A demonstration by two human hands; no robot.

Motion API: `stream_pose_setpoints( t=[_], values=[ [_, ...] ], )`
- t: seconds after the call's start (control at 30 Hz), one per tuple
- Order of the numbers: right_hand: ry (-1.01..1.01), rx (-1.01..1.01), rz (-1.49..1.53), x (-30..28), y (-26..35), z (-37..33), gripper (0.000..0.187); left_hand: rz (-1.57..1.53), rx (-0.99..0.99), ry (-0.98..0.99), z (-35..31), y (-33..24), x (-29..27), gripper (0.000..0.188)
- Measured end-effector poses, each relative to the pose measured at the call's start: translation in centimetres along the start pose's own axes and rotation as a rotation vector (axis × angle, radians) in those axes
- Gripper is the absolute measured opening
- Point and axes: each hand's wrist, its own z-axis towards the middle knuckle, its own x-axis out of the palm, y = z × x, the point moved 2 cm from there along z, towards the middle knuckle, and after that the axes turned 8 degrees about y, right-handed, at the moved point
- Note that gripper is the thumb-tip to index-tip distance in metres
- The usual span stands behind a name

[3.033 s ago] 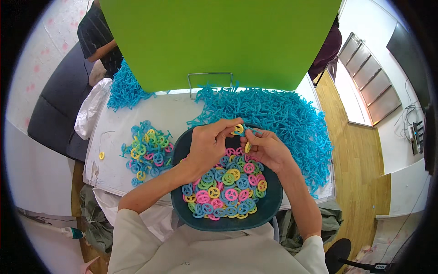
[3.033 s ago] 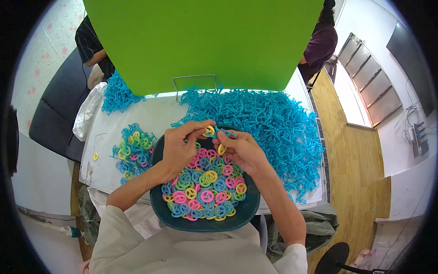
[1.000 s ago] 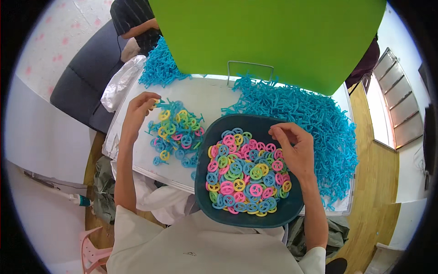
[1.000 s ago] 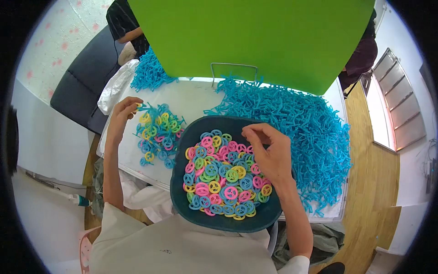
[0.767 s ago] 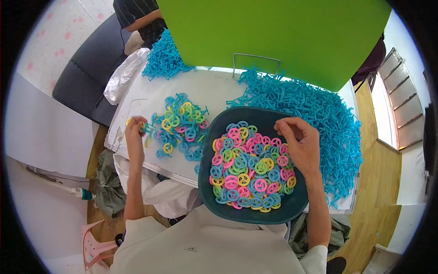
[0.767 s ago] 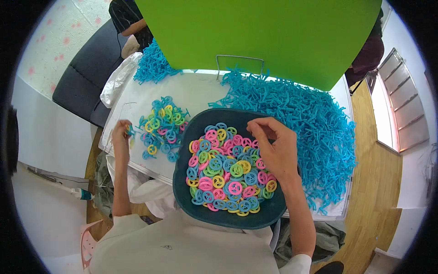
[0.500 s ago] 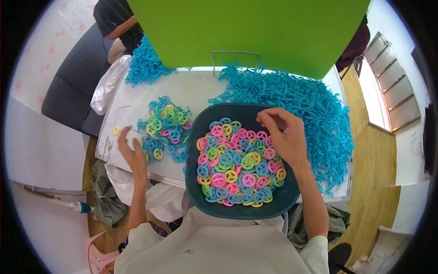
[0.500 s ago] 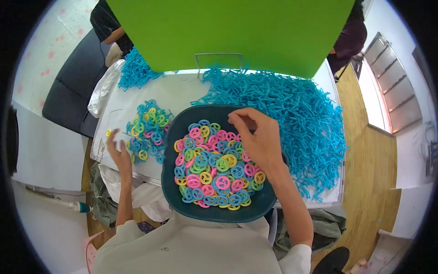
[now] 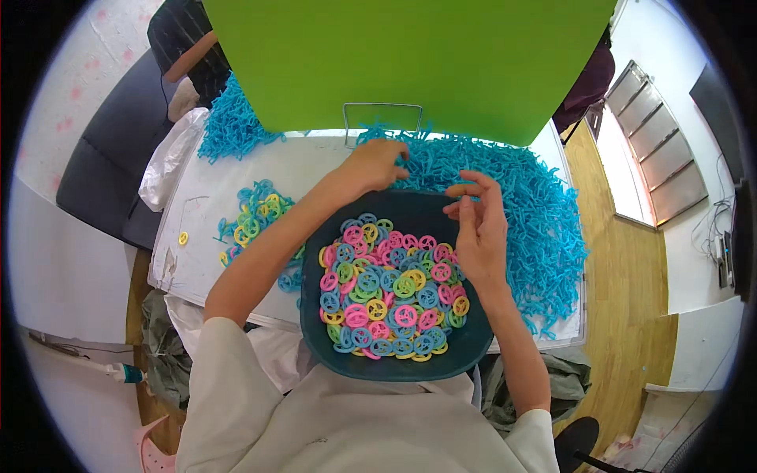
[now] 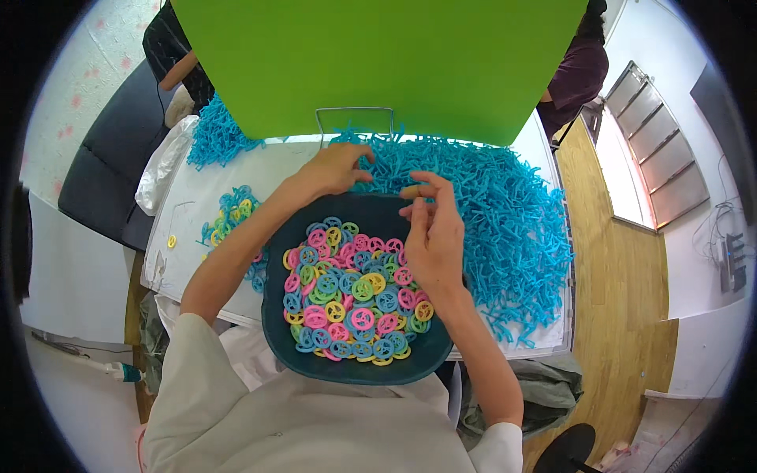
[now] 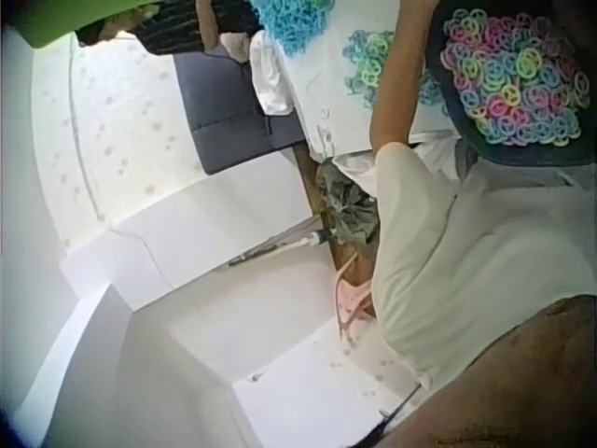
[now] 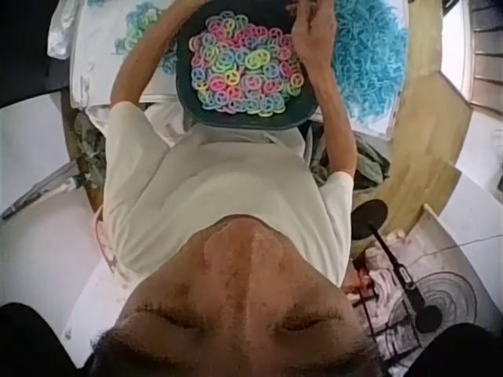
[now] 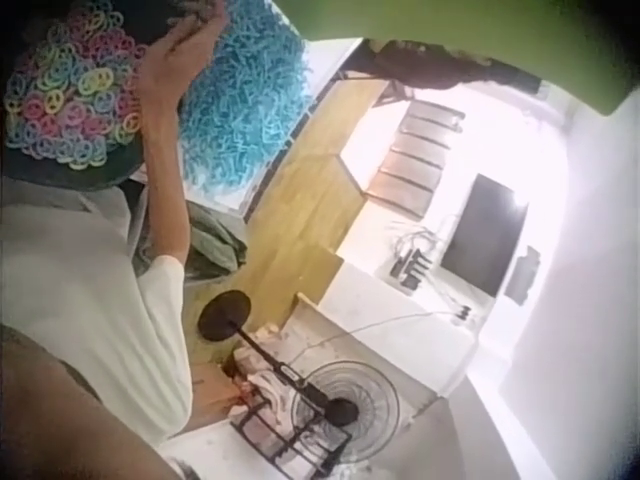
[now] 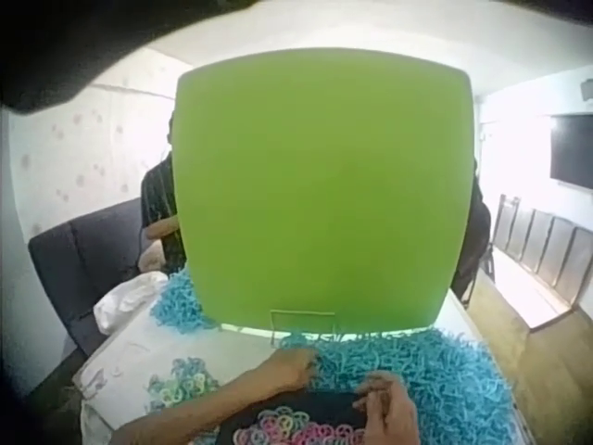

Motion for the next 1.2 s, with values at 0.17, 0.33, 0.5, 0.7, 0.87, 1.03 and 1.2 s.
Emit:
stream_pose_setpoints(
  t=[0.17,0.33,0.5,0.7,0.87,1.03,1.2],
  values=[
    [0.036,0.007,-0.019,-0.3,0.0,-0.2,0.029,-0.026,-0.047,0.090,1.4,1.2,0.6,0.018],
    [-0.062,-0.060,-0.113,-0.3,0.1,-0.1,0.035,-0.758,-0.125,-0.029,-2.9,-3.6,-5.6,0.022],
    [-0.038,-0.110,0.062,0.1,0.8,0.3,0.039,-1.283,-0.094,0.224,-5.4,-6.1,-3.6,0.029],
    [0.089,0.051,0.183,0.1,-0.8,0.1,0.023,-1.263,-0.027,0.321,-6.3,-6.2,-1.5,0.020],
    [0.031,0.181,0.296,0.0,-0.3,0.2,0.027,-0.987,0.003,0.166,-7.8,-6.5,-0.3,0.020],
    [-0.039,0.152,0.383,-0.6,-0.5,0.2,0.032,-0.272,0.328,0.259,-10.7,-8.9,1.6,0.023],
    [0.048,0.186,0.598,-0.2,-0.8,0.5,0.032,-0.393,0.166,0.375,-10.5,-9.2,0.8,0.021]
  ],
)
